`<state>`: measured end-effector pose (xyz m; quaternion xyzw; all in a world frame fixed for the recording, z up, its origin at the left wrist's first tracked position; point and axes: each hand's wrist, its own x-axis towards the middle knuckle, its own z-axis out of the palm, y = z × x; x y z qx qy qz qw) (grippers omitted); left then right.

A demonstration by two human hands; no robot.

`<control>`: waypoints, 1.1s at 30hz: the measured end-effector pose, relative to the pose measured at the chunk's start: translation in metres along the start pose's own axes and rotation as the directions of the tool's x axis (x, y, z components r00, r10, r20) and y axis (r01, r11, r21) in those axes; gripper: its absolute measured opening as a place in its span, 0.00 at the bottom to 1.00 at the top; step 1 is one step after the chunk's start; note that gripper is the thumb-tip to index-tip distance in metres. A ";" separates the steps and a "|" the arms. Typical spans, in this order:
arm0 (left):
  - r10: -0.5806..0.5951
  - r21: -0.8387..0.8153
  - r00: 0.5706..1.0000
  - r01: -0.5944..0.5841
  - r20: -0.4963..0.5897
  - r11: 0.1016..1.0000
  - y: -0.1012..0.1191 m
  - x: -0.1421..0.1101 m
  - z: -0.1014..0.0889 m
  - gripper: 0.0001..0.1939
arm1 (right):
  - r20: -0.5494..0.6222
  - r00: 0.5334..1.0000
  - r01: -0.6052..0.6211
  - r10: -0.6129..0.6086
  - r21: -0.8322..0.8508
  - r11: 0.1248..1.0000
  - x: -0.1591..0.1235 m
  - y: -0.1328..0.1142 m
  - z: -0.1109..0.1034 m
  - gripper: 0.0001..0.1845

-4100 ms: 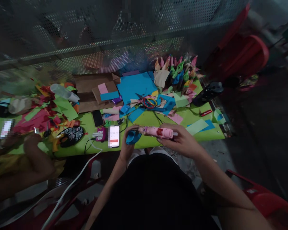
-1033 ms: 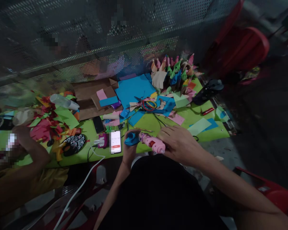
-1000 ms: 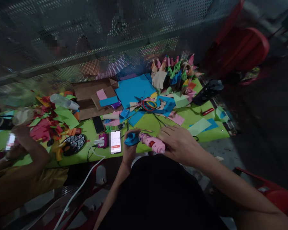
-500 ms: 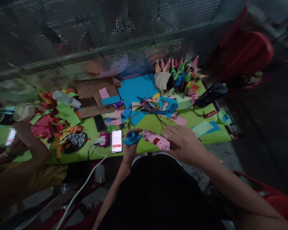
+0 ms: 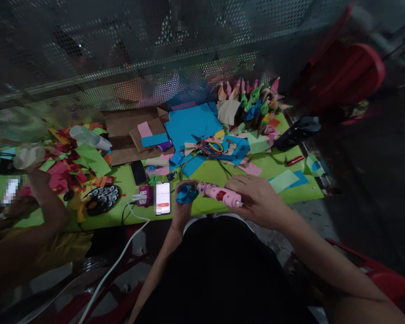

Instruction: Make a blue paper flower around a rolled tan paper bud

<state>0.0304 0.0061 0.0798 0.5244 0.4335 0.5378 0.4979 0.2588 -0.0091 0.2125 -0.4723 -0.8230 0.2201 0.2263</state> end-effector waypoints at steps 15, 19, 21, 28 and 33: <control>-0.028 -0.030 0.997 0.026 -0.075 0.999 -0.006 0.009 -0.004 0.14 | -0.047 0.933 -0.313 0.356 0.377 0.872 -0.010 0.031 0.002 0.14; -0.064 -0.042 0.982 0.057 -0.180 0.998 -0.003 0.013 -0.010 0.14 | -0.050 0.684 -0.543 0.728 0.632 0.553 -0.029 0.090 0.027 0.22; -0.072 -0.037 0.978 0.066 -0.194 0.997 -0.004 0.014 -0.013 0.15 | 0.051 0.550 -0.660 0.834 0.638 0.397 -0.035 0.120 0.044 0.23; -0.086 -0.085 0.977 0.071 -0.193 0.994 -0.010 0.007 -0.012 0.14 | 0.134 0.343 -0.874 0.930 0.408 0.264 -0.041 0.167 0.088 0.16; -0.070 -0.159 0.987 0.047 -0.145 0.986 -0.007 0.002 -0.008 0.14 | -0.194 0.390 -0.905 0.900 0.099 0.414 -0.052 0.162 0.083 0.14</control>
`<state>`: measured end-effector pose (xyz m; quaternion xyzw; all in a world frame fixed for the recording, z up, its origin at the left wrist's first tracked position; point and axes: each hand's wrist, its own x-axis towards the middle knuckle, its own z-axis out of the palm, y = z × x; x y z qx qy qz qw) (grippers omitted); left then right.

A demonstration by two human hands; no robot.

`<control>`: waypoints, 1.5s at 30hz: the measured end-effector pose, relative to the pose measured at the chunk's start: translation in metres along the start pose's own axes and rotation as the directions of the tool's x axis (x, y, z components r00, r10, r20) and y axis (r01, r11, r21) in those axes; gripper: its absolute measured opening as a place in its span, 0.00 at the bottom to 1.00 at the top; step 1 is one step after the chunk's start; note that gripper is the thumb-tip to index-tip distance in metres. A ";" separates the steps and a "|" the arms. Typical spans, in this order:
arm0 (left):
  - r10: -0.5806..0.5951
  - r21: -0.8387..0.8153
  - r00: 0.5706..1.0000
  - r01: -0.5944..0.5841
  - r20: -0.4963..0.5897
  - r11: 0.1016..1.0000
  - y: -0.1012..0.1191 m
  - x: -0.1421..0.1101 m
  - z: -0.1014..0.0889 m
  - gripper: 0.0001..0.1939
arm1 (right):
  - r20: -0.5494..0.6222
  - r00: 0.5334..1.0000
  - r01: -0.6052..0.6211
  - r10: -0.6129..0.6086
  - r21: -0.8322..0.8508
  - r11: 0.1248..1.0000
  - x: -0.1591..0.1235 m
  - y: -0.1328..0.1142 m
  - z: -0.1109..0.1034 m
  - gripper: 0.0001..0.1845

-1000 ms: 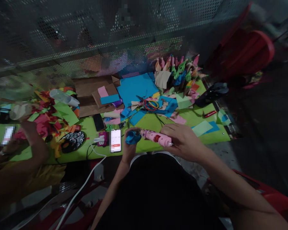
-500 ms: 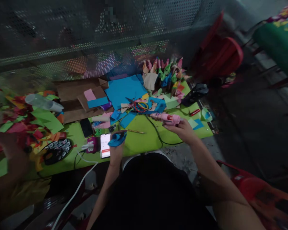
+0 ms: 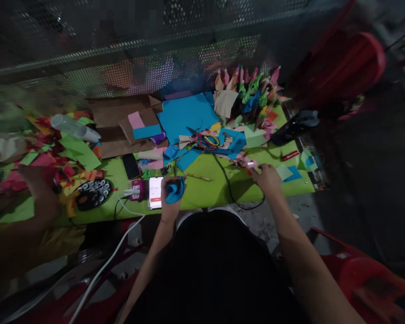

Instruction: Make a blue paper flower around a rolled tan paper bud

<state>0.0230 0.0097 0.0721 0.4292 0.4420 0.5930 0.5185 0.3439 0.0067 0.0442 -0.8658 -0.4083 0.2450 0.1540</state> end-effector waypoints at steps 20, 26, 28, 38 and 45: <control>0.411 0.572 0.909 -0.371 0.064 0.731 0.005 -0.014 0.019 0.05 | -0.134 0.692 0.717 -0.709 0.245 0.653 -0.123 -0.138 -0.011 0.15; 0.398 0.562 0.916 -0.350 0.040 0.749 0.007 -0.012 0.023 0.04 | -0.191 0.644 0.765 -0.741 0.198 0.613 -0.125 -0.139 -0.012 0.11; 0.401 0.558 0.915 -0.357 0.047 0.749 0.006 -0.011 0.024 0.05 | -0.212 0.625 0.780 -0.751 0.161 0.604 -0.125 -0.140 -0.012 0.10; 0.442 0.549 0.896 -0.391 0.044 0.738 0.001 -0.010 0.025 0.09 | -0.240 0.564 0.825 -0.790 0.169 0.539 -0.126 -0.145 -0.016 0.07; 0.439 0.528 0.898 -0.389 0.032 0.755 0.002 -0.009 0.026 0.07 | -0.179 0.565 0.812 -0.806 0.292 0.504 -0.126 -0.148 -0.024 0.05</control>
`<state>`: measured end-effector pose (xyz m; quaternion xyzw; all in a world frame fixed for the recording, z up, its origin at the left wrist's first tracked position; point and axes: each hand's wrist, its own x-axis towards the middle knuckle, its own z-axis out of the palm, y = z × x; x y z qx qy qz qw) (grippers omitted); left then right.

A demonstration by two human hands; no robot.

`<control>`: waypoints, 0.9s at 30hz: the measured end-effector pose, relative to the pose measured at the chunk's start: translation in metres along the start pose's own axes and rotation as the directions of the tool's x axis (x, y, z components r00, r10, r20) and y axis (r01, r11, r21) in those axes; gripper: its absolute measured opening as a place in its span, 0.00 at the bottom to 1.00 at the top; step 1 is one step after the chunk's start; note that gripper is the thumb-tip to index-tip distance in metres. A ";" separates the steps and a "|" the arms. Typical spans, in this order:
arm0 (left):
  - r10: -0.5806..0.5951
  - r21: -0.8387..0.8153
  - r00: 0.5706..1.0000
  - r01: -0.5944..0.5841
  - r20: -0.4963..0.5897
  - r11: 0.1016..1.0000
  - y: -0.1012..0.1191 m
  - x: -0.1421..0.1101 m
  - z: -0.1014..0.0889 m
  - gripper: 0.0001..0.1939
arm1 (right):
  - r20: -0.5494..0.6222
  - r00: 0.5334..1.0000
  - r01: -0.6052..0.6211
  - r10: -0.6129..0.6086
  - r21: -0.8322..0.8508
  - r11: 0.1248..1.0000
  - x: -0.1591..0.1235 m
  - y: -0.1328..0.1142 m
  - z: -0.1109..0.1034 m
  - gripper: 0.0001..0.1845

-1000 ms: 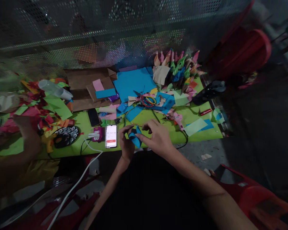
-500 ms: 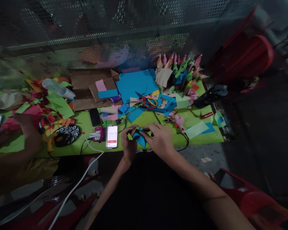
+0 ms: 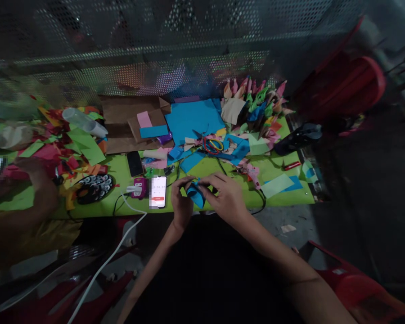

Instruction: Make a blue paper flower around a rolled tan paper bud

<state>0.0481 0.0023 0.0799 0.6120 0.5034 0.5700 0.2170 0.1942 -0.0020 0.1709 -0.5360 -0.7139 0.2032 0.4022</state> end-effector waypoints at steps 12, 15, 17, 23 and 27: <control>-0.005 0.027 1.000 0.005 0.019 1.000 0.002 0.000 -0.002 0.06 | 0.050 0.999 0.003 0.001 -0.071 0.997 0.006 0.000 -0.002 0.05; -0.015 0.010 1.000 0.015 0.012 1.000 0.003 0.000 -0.002 0.06 | 0.043 0.999 0.025 -0.021 -0.099 0.995 0.007 -0.002 -0.003 0.06; -0.030 -0.004 0.999 0.030 0.012 1.000 0.003 0.000 -0.002 0.07 | 0.037 0.999 0.042 -0.038 -0.118 0.992 0.007 -0.002 -0.003 0.06; -0.056 0.000 0.998 0.056 0.016 0.998 0.002 -0.001 -0.001 0.08 | 0.100 0.985 0.161 -0.140 -0.251 0.955 0.008 0.001 -0.005 0.08; -0.057 0.003 0.998 0.057 0.035 0.998 0.003 -0.001 -0.001 0.09 | 0.186 0.952 0.296 -0.243 -0.358 0.885 0.010 -0.001 -0.010 0.10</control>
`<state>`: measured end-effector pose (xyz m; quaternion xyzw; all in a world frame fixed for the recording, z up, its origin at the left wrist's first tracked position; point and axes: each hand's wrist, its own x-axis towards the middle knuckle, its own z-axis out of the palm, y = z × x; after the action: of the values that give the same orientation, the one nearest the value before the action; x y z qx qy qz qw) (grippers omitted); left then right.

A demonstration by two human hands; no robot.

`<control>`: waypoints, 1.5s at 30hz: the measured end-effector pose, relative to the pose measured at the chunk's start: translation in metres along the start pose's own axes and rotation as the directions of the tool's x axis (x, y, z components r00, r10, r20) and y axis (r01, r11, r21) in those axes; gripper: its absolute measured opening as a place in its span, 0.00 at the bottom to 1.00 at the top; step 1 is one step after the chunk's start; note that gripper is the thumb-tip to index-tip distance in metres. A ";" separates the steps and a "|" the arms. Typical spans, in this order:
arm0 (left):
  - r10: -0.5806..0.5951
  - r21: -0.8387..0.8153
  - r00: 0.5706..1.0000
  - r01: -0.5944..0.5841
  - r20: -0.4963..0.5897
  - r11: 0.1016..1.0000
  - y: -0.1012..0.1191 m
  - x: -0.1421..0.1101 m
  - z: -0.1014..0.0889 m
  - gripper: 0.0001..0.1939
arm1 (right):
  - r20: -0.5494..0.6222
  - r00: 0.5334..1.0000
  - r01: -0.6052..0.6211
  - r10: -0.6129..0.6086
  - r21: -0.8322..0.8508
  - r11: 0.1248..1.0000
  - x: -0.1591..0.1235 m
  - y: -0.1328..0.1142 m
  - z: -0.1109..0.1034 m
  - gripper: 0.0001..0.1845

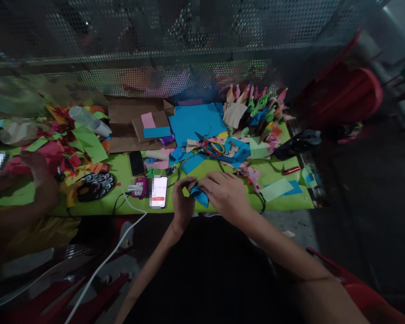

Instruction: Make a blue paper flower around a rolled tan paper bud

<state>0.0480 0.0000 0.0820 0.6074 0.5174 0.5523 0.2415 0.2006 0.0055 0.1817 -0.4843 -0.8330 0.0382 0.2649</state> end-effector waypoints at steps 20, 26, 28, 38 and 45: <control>0.083 0.018 0.996 -0.083 0.032 0.996 0.001 0.002 -0.004 0.15 | 0.205 0.949 0.249 -0.239 -0.023 0.968 0.013 0.000 -0.019 0.14; 0.114 0.032 0.993 -0.115 0.021 0.993 0.005 0.002 -0.006 0.16 | 0.183 0.948 0.260 -0.261 0.029 0.965 0.014 -0.001 -0.021 0.14; 0.106 0.035 0.994 -0.107 0.020 0.994 0.006 0.003 -0.005 0.15 | 0.159 0.955 0.248 -0.251 0.041 0.968 0.013 -0.001 -0.020 0.14; 0.100 -0.011 0.995 -0.100 0.014 0.995 0.012 0.005 -0.004 0.11 | 0.088 0.968 0.230 -0.236 0.074 0.970 0.008 0.002 -0.022 0.14; 0.133 -0.016 0.991 -0.133 0.011 0.991 0.010 0.004 -0.003 0.14 | 0.141 0.944 0.303 -0.299 -0.013 0.953 0.012 0.000 -0.027 0.15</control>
<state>0.0480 -0.0006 0.0932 0.6420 0.4701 0.5673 0.2121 0.2089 0.0102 0.2098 -0.3522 -0.9139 0.0160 0.2013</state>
